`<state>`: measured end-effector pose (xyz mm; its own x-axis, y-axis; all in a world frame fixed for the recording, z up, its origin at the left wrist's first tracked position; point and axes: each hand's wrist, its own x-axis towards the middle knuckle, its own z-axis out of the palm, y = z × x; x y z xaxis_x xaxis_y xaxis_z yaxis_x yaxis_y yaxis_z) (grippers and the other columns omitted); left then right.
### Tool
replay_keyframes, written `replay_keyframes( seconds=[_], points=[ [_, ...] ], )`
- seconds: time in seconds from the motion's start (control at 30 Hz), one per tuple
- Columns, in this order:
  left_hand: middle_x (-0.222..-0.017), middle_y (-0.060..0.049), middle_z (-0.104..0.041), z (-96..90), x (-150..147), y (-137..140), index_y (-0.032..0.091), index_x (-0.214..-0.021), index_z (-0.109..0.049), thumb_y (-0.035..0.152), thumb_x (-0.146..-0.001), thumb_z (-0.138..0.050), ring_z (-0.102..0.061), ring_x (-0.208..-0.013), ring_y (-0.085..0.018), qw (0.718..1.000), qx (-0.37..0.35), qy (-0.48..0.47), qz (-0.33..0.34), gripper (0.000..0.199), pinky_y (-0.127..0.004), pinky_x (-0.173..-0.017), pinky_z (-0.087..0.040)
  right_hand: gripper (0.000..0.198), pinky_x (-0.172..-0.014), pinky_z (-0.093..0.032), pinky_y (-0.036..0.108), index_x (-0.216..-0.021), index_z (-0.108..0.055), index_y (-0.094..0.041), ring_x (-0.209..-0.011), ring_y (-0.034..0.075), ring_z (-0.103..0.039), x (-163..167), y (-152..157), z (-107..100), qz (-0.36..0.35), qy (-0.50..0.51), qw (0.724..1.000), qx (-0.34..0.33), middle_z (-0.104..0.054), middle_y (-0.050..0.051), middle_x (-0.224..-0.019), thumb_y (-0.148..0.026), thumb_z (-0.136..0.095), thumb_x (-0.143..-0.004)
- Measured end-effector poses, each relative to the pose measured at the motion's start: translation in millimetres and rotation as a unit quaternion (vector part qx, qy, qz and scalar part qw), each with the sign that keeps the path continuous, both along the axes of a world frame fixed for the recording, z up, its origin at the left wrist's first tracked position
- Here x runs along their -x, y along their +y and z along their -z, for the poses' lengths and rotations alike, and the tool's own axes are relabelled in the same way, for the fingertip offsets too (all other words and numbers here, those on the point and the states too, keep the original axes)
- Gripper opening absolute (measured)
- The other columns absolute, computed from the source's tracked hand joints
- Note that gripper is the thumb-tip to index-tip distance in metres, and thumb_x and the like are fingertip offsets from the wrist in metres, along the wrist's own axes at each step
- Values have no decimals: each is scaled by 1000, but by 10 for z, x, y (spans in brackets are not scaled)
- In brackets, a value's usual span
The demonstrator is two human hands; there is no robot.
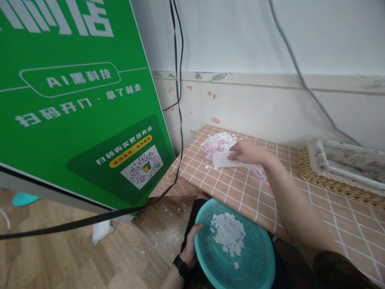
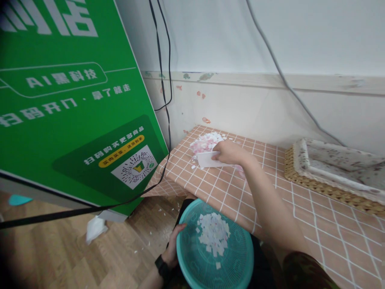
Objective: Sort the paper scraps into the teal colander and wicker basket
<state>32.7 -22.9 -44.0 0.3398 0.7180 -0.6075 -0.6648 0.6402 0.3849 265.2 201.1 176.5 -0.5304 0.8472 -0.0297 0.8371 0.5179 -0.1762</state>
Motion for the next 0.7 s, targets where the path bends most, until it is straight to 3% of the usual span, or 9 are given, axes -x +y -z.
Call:
replay_keyframes(
  seconds=[0.43, 0.7],
  points=[
    [-87, -13, -73, 47, -7, 9, 9, -91, -69, 39, -74, -61, -65, -84, -28, 1000, 8, 11, -10, 36, -40, -82, -46, 14, -53, -30, 25, -65, -63, -16, -55, 13, -49, -65, -111, -199, 6, -9, 999, 48, -61, 4, -62, -23, -54, -74],
    [-87, -14, -73, 74, 1, 2, 7, -95, -69, 40, -76, -59, -65, -87, -29, 1000, 7, -10, 0, 39, -40, -83, -46, 13, -54, -29, 26, -70, -65, -17, -59, 14, -51, -60, -31, -71, 8, -17, 1000, 8, -64, 5, -67, -25, -56, -73]
  ],
)
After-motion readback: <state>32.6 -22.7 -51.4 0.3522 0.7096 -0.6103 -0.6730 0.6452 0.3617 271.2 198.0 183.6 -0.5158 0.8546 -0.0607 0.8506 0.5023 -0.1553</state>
